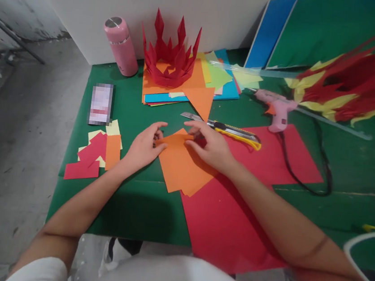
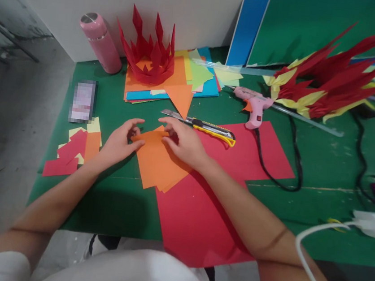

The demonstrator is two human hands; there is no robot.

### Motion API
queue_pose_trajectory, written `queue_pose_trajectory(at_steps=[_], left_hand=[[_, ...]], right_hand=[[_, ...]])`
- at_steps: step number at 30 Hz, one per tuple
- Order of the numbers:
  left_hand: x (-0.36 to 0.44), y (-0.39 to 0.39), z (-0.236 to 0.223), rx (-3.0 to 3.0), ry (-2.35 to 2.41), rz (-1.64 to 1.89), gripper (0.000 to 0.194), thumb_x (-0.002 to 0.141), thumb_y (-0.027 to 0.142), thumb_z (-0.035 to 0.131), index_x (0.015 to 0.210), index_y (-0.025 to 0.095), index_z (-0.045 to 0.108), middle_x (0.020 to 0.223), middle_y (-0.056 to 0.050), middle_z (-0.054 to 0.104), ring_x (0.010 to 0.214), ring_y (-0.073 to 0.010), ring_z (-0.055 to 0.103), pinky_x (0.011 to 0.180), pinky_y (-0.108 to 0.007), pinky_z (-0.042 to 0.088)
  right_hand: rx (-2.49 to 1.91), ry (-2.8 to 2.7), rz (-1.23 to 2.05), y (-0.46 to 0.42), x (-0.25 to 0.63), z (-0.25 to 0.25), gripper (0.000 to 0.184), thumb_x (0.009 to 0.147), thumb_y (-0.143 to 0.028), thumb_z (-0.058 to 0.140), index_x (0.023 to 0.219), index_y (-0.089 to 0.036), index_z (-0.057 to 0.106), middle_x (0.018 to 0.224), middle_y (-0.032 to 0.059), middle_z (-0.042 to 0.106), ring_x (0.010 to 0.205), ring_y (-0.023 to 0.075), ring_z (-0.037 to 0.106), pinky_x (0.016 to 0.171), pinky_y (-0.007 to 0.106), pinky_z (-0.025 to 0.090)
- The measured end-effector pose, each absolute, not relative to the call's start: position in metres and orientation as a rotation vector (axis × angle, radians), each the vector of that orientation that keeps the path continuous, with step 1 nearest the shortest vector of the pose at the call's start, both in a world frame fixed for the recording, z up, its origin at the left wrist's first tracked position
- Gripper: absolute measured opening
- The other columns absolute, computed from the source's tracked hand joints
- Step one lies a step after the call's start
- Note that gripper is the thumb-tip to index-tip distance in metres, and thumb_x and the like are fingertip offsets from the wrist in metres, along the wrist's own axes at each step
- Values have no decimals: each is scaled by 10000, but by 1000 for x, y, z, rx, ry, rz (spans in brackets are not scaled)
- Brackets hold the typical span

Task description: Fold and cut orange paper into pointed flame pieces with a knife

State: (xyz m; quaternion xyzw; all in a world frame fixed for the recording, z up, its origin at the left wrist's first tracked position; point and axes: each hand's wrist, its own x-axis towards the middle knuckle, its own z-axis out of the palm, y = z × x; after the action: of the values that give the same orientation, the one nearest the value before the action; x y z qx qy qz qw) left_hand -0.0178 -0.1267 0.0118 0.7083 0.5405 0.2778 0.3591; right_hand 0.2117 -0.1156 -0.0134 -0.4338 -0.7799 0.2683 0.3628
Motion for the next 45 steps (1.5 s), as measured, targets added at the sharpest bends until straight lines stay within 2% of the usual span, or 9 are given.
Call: queue_pose_trajectory(at_steps=[7,12,18,23,29,36,39,41,45], left_hand=[[-6,-125,-2,1280,1227,1043,501,775,293,772,1176,228,479,958,-15,603,766,-130,649,694,-271,553],[1,-128,-9,1188,1232,1182,448,743,320,805,991,239,440,968,20,558,666,-56,601,661,-216,538],[3,-130,-6,1240,1217,1133,230,799,348,746,872,200,586,881,-12,655,742,-113,649,685,-245,548],[1,-131,-5,1381,1279,1145,256,847,449,701,913,202,715,998,-63,726,913,-170,685,826,-319,568],[2,-133,-8,1404,1217,1179,415,748,594,767,894,206,743,999,-72,730,892,-174,681,736,-287,574],[2,-132,-13,1322,1149,1141,383,725,487,816,941,192,700,1002,-59,705,813,-130,639,742,-270,555],[2,-131,-15,1265,1100,1105,430,734,486,813,1015,200,659,1020,-58,700,842,-140,659,796,-299,571],[3,-131,-17,1259,1059,1091,473,740,496,812,1065,208,623,1074,-68,687,891,-153,674,828,-316,579],[6,-134,-18,1277,986,1143,544,734,512,827,1109,232,550,1125,-66,634,913,-147,674,812,-293,588]], right_hand=[[-1211,-1607,687,-118,206,-4,143,835,-283,667,973,-247,649,813,2,640,674,159,599,604,309,517],[-1253,-1583,478,-120,206,-1,87,845,-316,660,904,-253,650,825,24,676,718,197,622,663,371,535],[-1025,-1926,332,-124,205,-1,272,912,-302,597,1168,-284,689,1222,91,716,1107,306,668,951,510,525],[-970,-2201,391,-125,204,-4,589,978,-202,377,1561,-285,381,1554,89,484,1404,298,475,1114,554,424],[-918,-2397,416,-128,198,-7,639,1025,-507,378,1610,-277,265,1642,93,337,1481,304,361,1177,555,341],[-887,-2247,770,-129,202,4,725,972,-714,273,1589,-335,313,1682,63,243,1530,307,254,1213,568,244],[-919,-1902,1152,-124,207,8,676,968,-701,358,1543,-348,402,1555,82,482,1388,274,492,1102,485,439],[-1010,-1661,1341,-121,209,7,624,931,-699,473,1406,-308,581,1275,88,694,1125,241,667,923,404,555],[-1134,-1465,1596,-118,206,7,470,780,-684,702,885,-229,756,814,35,727,725,183,665,609,300,538]])
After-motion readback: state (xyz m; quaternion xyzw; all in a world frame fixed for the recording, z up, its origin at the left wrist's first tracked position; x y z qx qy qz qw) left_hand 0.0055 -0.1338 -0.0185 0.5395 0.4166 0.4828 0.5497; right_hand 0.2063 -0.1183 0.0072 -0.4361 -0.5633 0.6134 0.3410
